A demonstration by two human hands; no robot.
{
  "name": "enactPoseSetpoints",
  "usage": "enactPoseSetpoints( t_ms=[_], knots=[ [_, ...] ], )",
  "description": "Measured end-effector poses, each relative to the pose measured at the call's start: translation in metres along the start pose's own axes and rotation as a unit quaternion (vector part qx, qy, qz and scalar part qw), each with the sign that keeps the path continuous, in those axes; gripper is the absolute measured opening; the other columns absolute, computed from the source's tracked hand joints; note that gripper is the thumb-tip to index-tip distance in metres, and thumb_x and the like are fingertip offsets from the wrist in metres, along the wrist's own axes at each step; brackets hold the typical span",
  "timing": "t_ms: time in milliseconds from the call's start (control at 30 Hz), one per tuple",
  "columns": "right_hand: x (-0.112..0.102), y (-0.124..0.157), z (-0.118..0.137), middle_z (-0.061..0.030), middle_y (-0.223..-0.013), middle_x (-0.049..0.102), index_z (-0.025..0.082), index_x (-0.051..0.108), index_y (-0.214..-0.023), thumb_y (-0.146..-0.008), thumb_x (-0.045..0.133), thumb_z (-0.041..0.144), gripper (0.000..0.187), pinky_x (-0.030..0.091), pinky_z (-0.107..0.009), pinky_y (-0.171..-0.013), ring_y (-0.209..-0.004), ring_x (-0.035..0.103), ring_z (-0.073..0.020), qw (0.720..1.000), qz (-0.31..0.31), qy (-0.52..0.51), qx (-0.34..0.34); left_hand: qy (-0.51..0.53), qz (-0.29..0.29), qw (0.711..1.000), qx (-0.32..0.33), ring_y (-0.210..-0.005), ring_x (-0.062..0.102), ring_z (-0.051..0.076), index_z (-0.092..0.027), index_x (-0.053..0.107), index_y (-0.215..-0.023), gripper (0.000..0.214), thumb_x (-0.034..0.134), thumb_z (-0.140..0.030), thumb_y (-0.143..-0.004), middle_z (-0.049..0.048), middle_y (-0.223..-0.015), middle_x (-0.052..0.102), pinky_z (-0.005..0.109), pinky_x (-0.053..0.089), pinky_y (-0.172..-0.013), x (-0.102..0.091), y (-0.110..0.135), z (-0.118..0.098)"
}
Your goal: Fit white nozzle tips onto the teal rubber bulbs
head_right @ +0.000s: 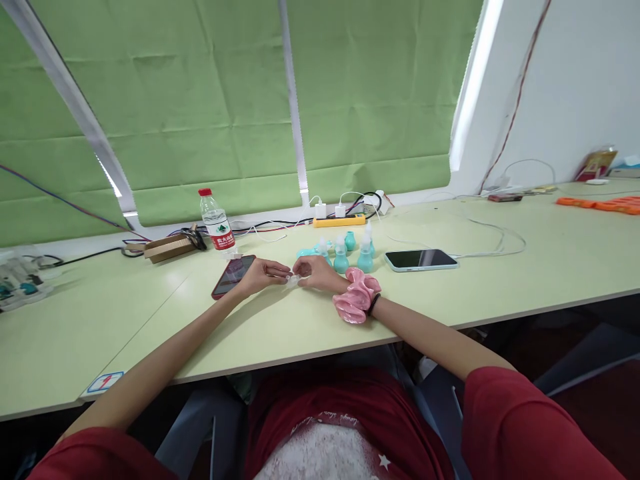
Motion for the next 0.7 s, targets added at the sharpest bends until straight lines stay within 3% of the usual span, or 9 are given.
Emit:
enactPoseSetpoints(
  t_ms=[233, 700],
  knots=[
    [0.0023, 0.0023, -0.0017, -0.0022, -0.077, 0.058, 0.013, 0.053, -0.077, -0.058, 0.057, 0.013, 0.02, 0.046, -0.024, -0.063, -0.07, 0.056, -0.012, 1.0, -0.013, 0.009, -0.013, -0.016, 0.021, 1.0, 0.017, -0.077, 0.062, 0.022, -0.008, 0.064, -0.085, 0.037, 0.069, -0.026, -0.053, 0.0093, -0.08, 0.067, 0.032, 0.05, -0.073, 0.002, -0.0002, 0.0058],
    [0.0037, 0.0022, 0.0007, -0.0026, -0.075, 0.059, 0.013, 0.054, -0.074, -0.058, 0.057, 0.012, 0.016, 0.046, -0.025, -0.063, -0.069, 0.056, -0.012, 1.0, -0.022, 0.003, -0.006, -0.121, -0.01, 0.992, 0.047, -0.077, 0.061, 0.022, -0.011, 0.067, -0.081, 0.029, 0.063, -0.03, -0.06, 0.0064, -0.082, 0.066, 0.026, 0.049, -0.068, 0.0033, 0.0041, -0.0005]
  ],
)
Point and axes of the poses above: each hand's wrist, its own y-axis away from the middle knuckle, its own x-axis out of the palm, z = x × y, the point moved 1 cm from there along -y, towards the middle knuckle
